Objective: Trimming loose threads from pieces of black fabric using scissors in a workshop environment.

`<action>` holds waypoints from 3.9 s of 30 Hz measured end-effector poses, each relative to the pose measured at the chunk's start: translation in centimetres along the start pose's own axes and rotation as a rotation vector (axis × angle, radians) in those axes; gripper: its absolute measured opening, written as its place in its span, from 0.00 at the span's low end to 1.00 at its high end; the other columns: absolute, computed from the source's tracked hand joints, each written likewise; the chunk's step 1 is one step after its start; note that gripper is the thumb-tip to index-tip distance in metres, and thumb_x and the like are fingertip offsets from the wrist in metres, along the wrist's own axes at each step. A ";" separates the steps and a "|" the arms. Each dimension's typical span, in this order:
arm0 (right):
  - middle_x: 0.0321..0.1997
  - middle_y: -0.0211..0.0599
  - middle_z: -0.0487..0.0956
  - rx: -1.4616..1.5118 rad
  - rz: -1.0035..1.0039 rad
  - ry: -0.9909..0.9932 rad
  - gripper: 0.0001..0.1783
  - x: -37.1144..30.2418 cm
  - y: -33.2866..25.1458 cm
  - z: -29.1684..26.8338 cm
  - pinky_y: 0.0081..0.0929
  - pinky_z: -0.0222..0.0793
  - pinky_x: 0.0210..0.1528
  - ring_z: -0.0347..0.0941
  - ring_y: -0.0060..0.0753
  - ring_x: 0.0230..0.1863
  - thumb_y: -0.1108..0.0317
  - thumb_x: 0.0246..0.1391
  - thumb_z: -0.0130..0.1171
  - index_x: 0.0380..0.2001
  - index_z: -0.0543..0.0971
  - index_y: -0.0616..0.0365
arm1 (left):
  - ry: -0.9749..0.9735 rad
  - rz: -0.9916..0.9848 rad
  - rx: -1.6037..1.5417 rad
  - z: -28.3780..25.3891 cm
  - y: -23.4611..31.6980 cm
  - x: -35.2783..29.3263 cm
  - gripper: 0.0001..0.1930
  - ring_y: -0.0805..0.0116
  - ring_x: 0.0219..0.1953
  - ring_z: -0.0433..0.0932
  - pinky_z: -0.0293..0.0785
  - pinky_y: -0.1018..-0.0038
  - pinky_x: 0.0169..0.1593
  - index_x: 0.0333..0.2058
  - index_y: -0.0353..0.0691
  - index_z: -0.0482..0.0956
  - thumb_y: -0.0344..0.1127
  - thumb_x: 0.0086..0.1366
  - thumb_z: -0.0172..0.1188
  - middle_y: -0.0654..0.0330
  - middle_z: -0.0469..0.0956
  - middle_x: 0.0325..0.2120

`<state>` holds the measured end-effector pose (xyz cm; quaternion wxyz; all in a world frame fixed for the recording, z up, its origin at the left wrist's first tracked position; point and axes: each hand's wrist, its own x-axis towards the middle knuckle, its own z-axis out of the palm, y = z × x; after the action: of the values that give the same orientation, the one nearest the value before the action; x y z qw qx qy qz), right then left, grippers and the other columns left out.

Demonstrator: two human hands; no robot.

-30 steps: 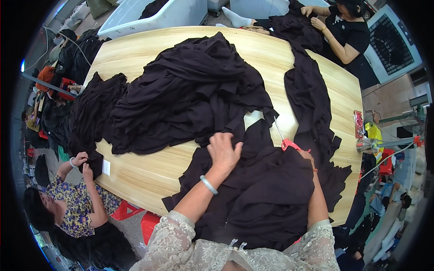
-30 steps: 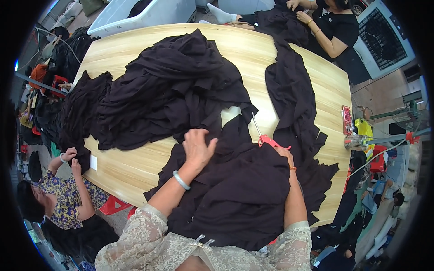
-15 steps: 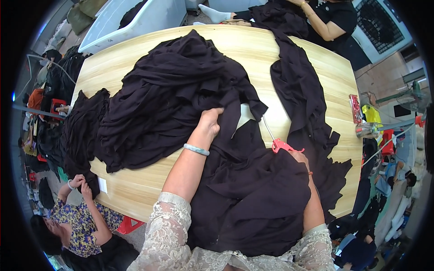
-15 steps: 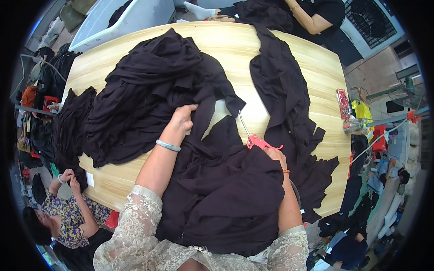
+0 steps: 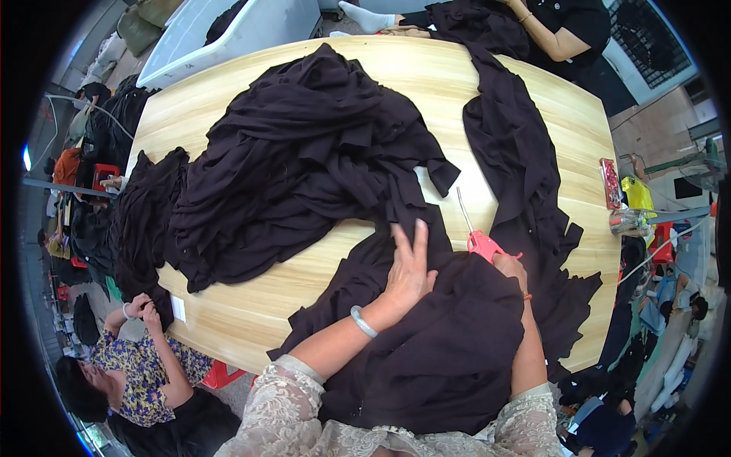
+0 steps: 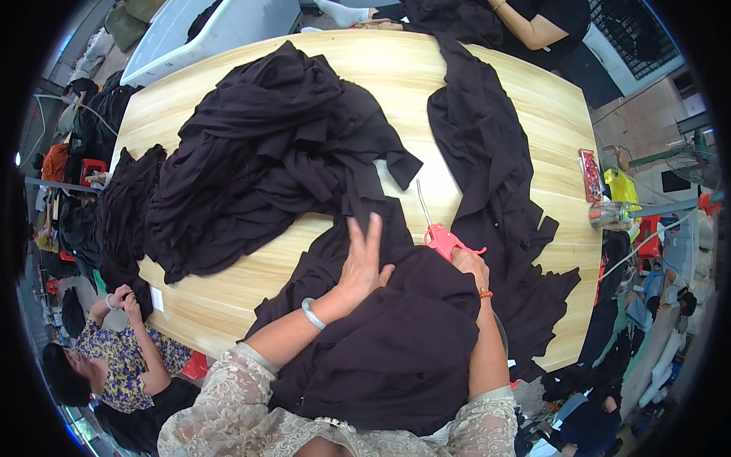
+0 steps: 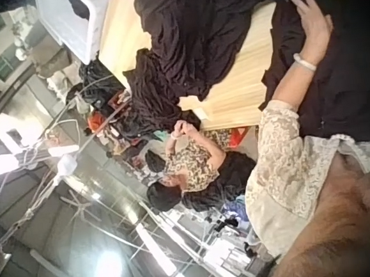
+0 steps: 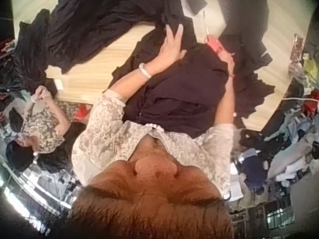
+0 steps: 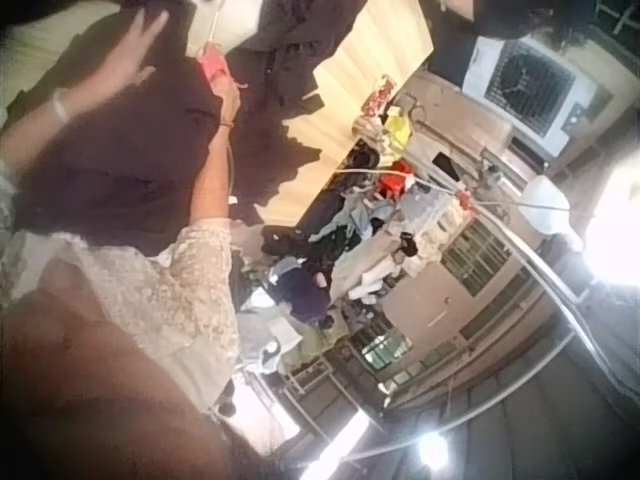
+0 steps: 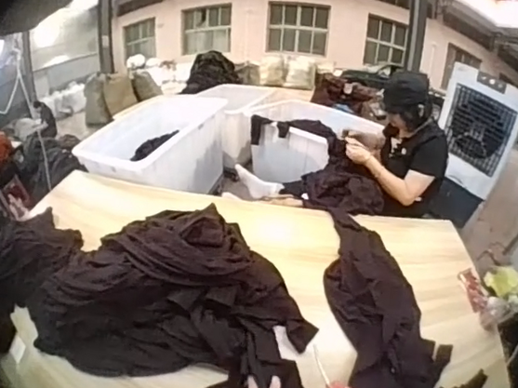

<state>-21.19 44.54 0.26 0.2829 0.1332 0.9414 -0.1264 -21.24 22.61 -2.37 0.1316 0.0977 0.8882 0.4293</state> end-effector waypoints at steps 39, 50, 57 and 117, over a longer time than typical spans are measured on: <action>0.35 0.52 0.82 -0.102 0.001 -0.062 0.17 1.5 -3.8 -0.1 0.42 0.76 0.43 0.80 0.51 0.41 0.58 0.48 0.55 0.33 0.83 0.59 | 0.250 -0.354 -0.864 -9.8 -8.8 12.5 0.13 0.73 0.33 0.77 0.74 0.74 0.42 0.40 0.37 0.77 0.40 0.64 0.60 0.62 0.80 0.32; 0.36 0.54 0.81 -0.051 0.243 0.116 0.15 1.1 -1.3 -0.8 0.45 0.75 0.45 0.79 0.54 0.42 0.61 0.49 0.57 0.33 0.82 0.62 | -0.238 -0.167 -0.895 -2.6 -4.8 6.2 0.30 0.54 0.54 0.73 0.68 0.67 0.57 0.55 0.25 0.66 0.29 0.55 0.64 0.43 0.73 0.51; 0.37 0.54 0.81 -0.031 0.195 0.087 0.16 1.1 -0.7 -1.1 0.45 0.74 0.46 0.78 0.54 0.43 0.59 0.49 0.58 0.34 0.82 0.61 | -0.147 -0.310 -1.168 -12.0 0.9 15.2 0.10 0.67 0.30 0.80 0.79 0.75 0.34 0.41 0.30 0.75 0.20 0.63 0.48 0.52 0.80 0.36; 0.27 0.55 0.79 0.378 0.247 0.534 0.16 4.0 4.4 -0.2 0.43 0.73 0.38 0.78 0.54 0.34 0.62 0.45 0.65 0.27 0.77 0.67 | -0.943 -0.086 0.210 -5.2 -6.4 0.2 0.54 0.43 0.66 0.51 0.53 0.38 0.60 0.67 0.55 0.53 0.64 0.41 0.68 0.49 0.50 0.66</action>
<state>-23.07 49.40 -2.54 0.0104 0.3245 0.9189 -0.2239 -23.44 14.96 -4.32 0.5267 0.2575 0.7735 0.2407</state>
